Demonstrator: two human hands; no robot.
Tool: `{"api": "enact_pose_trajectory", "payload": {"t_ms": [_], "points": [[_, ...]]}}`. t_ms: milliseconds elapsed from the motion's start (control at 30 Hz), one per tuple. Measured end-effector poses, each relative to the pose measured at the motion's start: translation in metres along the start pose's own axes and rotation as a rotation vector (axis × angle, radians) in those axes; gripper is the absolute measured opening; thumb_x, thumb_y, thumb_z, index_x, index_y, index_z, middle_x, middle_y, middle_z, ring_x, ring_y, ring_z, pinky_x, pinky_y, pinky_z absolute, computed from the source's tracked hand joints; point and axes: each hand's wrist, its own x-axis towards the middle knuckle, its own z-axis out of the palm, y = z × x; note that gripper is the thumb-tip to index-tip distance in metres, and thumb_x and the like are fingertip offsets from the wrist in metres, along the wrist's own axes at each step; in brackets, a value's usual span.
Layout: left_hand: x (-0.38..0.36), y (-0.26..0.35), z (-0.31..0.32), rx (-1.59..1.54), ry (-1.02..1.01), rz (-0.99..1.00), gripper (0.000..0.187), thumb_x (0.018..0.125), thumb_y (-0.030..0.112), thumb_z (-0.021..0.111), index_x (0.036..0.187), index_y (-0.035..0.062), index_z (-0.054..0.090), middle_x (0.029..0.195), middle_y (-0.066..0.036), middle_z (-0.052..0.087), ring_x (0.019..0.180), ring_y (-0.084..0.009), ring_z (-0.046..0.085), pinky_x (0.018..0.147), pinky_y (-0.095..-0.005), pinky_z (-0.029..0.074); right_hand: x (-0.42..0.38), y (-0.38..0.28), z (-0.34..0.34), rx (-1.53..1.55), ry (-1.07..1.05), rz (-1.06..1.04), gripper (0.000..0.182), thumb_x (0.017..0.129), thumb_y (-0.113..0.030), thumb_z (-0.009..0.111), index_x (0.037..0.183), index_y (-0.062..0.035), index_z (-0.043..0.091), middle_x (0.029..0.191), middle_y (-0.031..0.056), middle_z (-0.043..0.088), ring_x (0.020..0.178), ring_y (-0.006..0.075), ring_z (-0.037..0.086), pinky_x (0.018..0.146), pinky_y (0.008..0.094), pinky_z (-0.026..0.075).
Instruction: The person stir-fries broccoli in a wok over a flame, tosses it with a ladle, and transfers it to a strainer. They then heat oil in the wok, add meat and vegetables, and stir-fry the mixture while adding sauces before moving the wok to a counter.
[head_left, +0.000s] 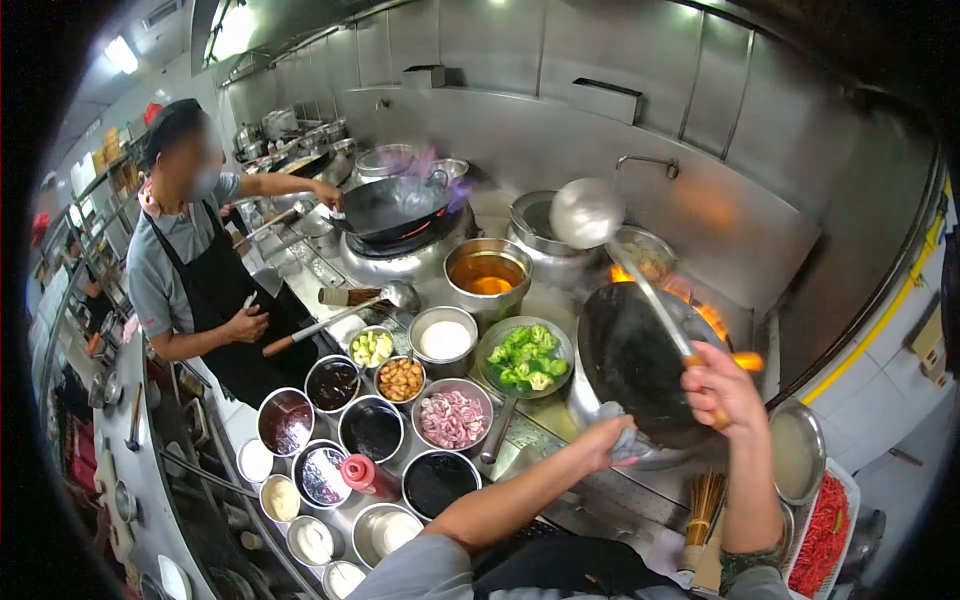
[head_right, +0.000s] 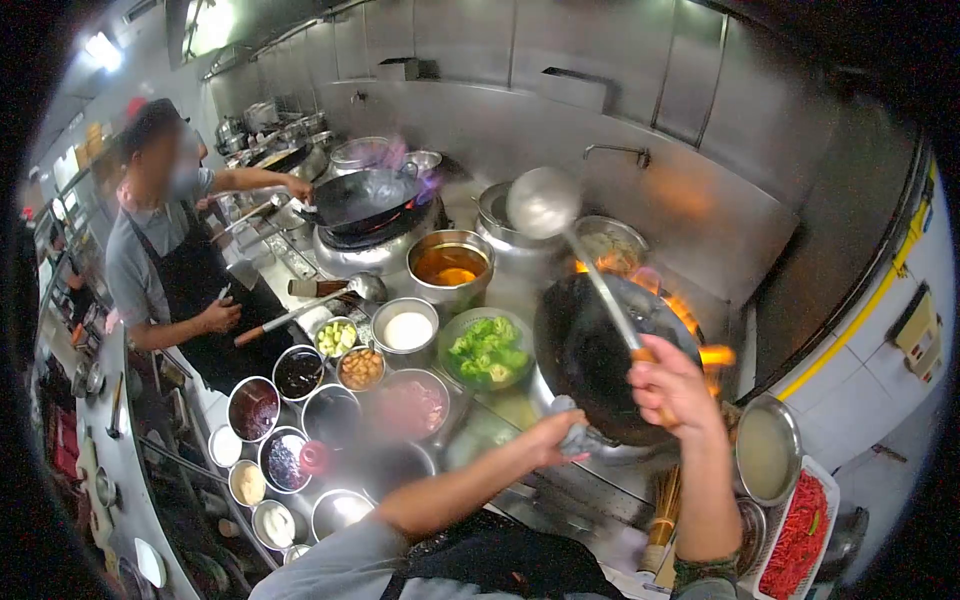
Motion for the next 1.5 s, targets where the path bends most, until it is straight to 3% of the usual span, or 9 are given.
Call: {"api": "enact_pose_trajectory", "payload": {"t_ms": [400, 500, 633, 733, 867, 1000, 1200, 1367, 1500], "points": [[-0.054, -0.03, -0.041, 0.271, -0.017, 0.282, 0.056, 0.092, 0.044, 0.067, 0.133, 0.0138, 0.046, 0.112, -0.005, 0.063, 0.096, -0.0179, 0.061, 0.081, -0.037, 0.052, 0.17, 0.092, 0.095, -0.626, -0.047, -0.007, 0.067, 0.086, -0.007, 0.062, 0.146, 0.0015, 0.033, 0.079, 0.0086, 0.06, 0.05, 0.013, 0.052, 0.037, 0.0301, 0.039], [-0.008, -0.089, -0.149, 0.431, 0.407, 0.421, 0.061, 0.086, 0.038, 0.075, 0.131, 0.0065, 0.047, 0.108, -0.008, 0.064, 0.092, -0.0185, 0.063, 0.077, -0.031, 0.052, 0.176, 0.094, 0.096, -0.637, -0.055, 0.029, 0.061, 0.085, -0.005, 0.061, 0.141, 0.0011, 0.04, 0.077, 0.0061, 0.058, 0.051, 0.0116, 0.052, 0.037, 0.0293, 0.04], [-0.053, -0.091, -0.165, 0.668, 0.514, 0.442, 0.068, 0.08, 0.043, 0.079, 0.126, -0.0003, 0.054, 0.109, -0.014, 0.066, 0.095, -0.0232, 0.064, 0.084, -0.035, 0.052, 0.162, 0.081, 0.096, -0.249, -0.092, 0.144, 0.026, 0.088, -0.004, 0.058, 0.113, -0.0064, 0.05, 0.075, 0.0025, 0.054, 0.052, 0.0076, 0.05, 0.037, 0.0249, 0.038], [-0.075, -0.081, -0.158, 0.925, 0.608, 0.44, 0.087, 0.076, 0.055, 0.076, 0.135, -0.0025, 0.05, 0.128, -0.027, 0.059, 0.121, -0.0381, 0.057, 0.102, -0.041, 0.045, 0.15, 0.082, 0.063, 0.235, -0.194, 0.243, 0.017, 0.092, -0.003, 0.057, 0.105, -0.0096, 0.048, 0.075, 0.0019, 0.053, 0.053, 0.0063, 0.049, 0.038, 0.0232, 0.036], [-0.063, -0.078, -0.171, 1.202, 0.605, 0.395, 0.085, 0.074, 0.062, 0.072, 0.128, -0.0018, 0.057, 0.121, -0.028, 0.063, 0.112, -0.041, 0.062, 0.098, -0.045, 0.048, 0.093, 0.08, 0.012, 0.553, -0.317, 0.285, 0.017, 0.096, -0.007, 0.056, 0.11, -0.0117, 0.048, 0.081, 0.0031, 0.054, 0.053, 0.0059, 0.047, 0.04, 0.0218, 0.034], [-0.075, -0.075, -0.153, 1.186, 0.805, 0.518, 0.088, 0.072, 0.055, 0.079, 0.135, 0.0011, 0.047, 0.116, -0.03, 0.064, 0.107, -0.0447, 0.063, 0.094, -0.0466, 0.049, 0.015, 0.065, -0.031, 0.445, -0.17, 0.164, 0.033, 0.095, -0.009, 0.057, 0.125, -0.0122, 0.045, 0.083, 0.0045, 0.054, 0.054, 0.0066, 0.048, 0.04, 0.0241, 0.037], [-0.07, -0.078, -0.144, 1.318, 0.86, 0.488, 0.087, 0.07, 0.043, 0.083, 0.134, -0.001, 0.043, 0.11, -0.033, 0.064, 0.103, -0.0476, 0.063, 0.09, -0.0478, 0.051, -0.05, 0.053, -0.079, -0.478, 0.227, 0.081, 0.059, 0.094, -0.01, 0.059, 0.146, -0.0091, 0.032, 0.073, 0.0022, 0.049, 0.051, 0.0083, 0.046, 0.039, 0.0268, 0.037], [-0.076, -0.08, -0.129, 1.409, 0.853, 0.577, 0.1, 0.069, 0.048, 0.084, 0.138, -0.0076, 0.037, 0.123, -0.033, 0.058, 0.115, -0.0457, 0.057, 0.097, -0.0465, 0.047, -0.106, 0.042, -0.116, -1.178, 0.483, -0.04, 0.066, 0.086, -0.016, 0.067, 0.144, -0.0038, 0.039, 0.115, 0.0227, 0.066, 0.107, 0.0411, 0.063, 0.095, 0.0429, 0.047], [-0.089, -0.076, -0.088, 1.614, 0.869, 0.83, 0.093, 0.071, 0.038, 0.085, 0.138, -0.0071, 0.04, 0.13, -0.031, 0.052, 0.122, -0.046, 0.049, 0.104, -0.0482, 0.041, -0.151, 0.067, -0.173, -0.965, 0.453, -0.266, 0.059, 0.09, -0.01, 0.061, 0.145, -0.0079, 0.04, 0.095, 0.018, 0.066, 0.074, 0.0303, 0.065, 0.068, 0.0392, 0.052]]}}
